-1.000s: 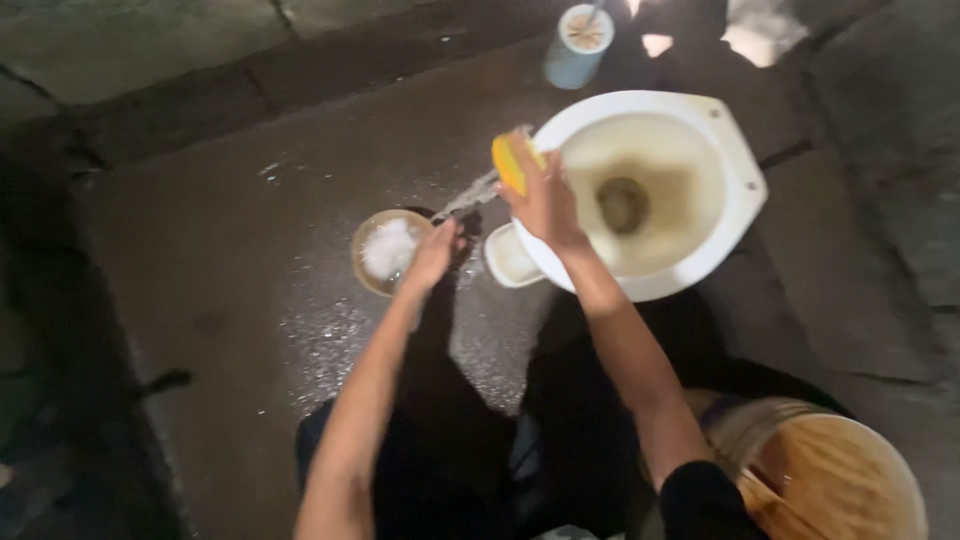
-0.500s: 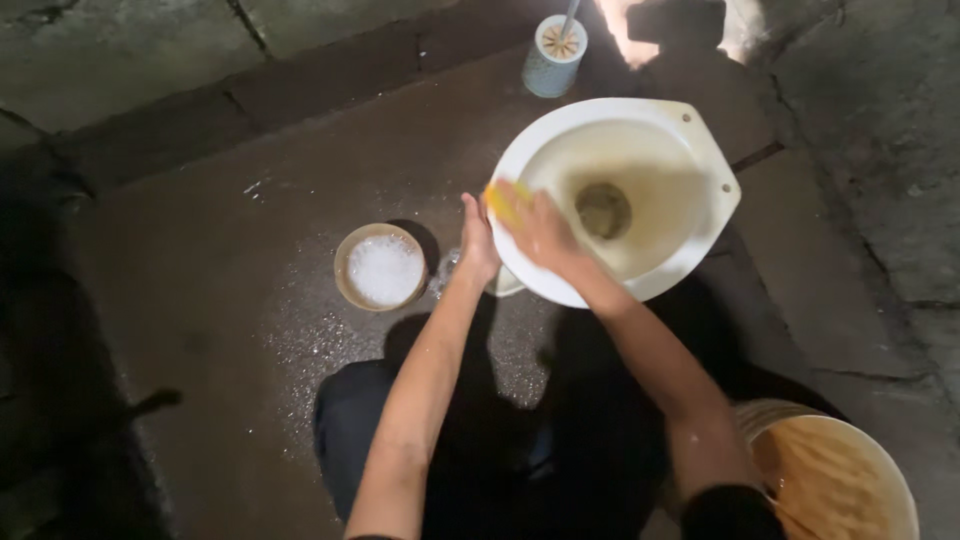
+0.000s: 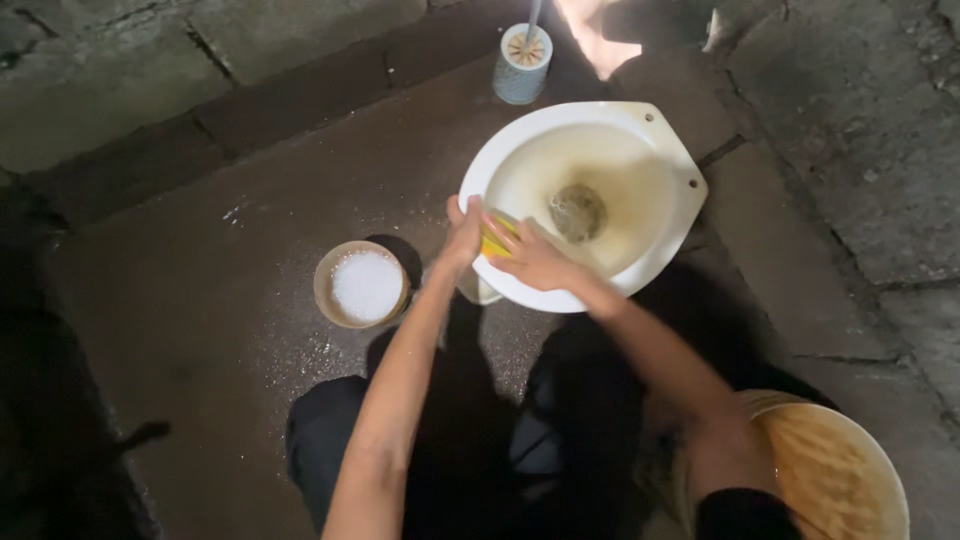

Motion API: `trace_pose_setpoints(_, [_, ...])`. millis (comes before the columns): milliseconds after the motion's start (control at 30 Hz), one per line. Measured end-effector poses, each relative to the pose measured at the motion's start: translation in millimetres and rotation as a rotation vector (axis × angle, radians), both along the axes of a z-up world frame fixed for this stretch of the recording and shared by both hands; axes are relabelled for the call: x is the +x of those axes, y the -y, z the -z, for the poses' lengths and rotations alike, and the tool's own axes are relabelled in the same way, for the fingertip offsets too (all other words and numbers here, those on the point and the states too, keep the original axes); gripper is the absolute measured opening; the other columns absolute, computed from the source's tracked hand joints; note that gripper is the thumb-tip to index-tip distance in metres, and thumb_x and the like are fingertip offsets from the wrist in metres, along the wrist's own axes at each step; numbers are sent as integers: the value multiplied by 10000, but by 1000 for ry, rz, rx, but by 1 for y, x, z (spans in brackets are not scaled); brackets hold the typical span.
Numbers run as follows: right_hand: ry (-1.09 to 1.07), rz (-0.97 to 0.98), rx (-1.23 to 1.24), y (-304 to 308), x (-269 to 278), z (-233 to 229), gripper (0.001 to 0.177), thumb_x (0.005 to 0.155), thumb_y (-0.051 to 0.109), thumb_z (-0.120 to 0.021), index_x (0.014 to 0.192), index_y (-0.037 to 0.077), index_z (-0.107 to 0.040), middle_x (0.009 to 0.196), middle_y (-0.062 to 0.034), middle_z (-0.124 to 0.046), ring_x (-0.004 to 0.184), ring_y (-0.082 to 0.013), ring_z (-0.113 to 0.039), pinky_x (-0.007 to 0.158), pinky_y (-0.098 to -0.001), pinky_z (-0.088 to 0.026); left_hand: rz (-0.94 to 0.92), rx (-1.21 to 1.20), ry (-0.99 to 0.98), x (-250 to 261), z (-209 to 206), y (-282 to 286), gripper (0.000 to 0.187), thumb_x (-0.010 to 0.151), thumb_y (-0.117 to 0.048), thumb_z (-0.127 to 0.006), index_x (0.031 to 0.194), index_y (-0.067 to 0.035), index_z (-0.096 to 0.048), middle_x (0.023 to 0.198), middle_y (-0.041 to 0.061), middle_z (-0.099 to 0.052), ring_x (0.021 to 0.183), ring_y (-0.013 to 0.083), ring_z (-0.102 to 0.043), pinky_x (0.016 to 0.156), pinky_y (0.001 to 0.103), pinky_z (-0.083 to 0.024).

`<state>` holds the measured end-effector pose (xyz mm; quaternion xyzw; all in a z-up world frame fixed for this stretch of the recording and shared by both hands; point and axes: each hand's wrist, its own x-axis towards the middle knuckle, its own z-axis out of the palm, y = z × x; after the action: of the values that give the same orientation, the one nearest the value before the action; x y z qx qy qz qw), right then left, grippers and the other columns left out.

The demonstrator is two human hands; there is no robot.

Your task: The person walks into a bathroom, turns on a light switch, and then squats to clean a toilet bowl. They use a sponge and soap to scrub the inside of the bowl, then rinse it by pouring water from a bucket using a small cup.

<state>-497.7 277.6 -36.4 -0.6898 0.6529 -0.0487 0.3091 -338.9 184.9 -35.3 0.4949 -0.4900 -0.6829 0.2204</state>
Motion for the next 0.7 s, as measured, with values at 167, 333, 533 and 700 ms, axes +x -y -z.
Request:
trace_pose_setpoints(167, [-44, 293, 130, 31, -25, 40, 821, 1035, 628, -364, 1635, 331, 111, 1648, -315, -165, 1500, -558, -184, 1239, -566, -180, 235, -242, 694, -9, -34, -18, 959, 1020, -473, -500, 1620, -41, 111, 1631, 360, -89, 1415, 569, -346, 1146, 573, -364])
trace_pose_setpoints(333, [299, 753, 96, 93, -30, 81, 913, 1025, 573, -401, 1656, 256, 179, 1627, -359, -214, 1506, -492, -288, 1268, -496, -236, 361, -243, 731, -3, -49, -17, 1036, 957, -324, -558, 1598, -4, 191, 1661, 314, -71, 1387, 503, -461, 1143, 530, -418])
trace_pose_setpoints(533, [196, 9, 253, 21, -57, 80, 940, 1011, 490, -544, 1623, 253, 129, 1712, -232, -10, 1567, -422, -67, 1260, -506, -112, 554, -253, 688, 1, -29, -3, 1118, 964, -385, -601, 1490, 25, 296, 1636, 375, 175, 1478, 487, -297, 1192, 478, -310])
trace_pose_setpoints(700, [172, 809, 88, 89, -17, 95, 961, 1045, 543, -543, 1704, 313, 117, 1673, -325, -104, 1548, -542, -142, 1296, -536, -157, 578, -165, 736, 2, -27, 2, 1266, 866, -321, -672, 1512, 15, 363, 1651, 382, 120, 1487, 492, -326, 1226, 427, -313])
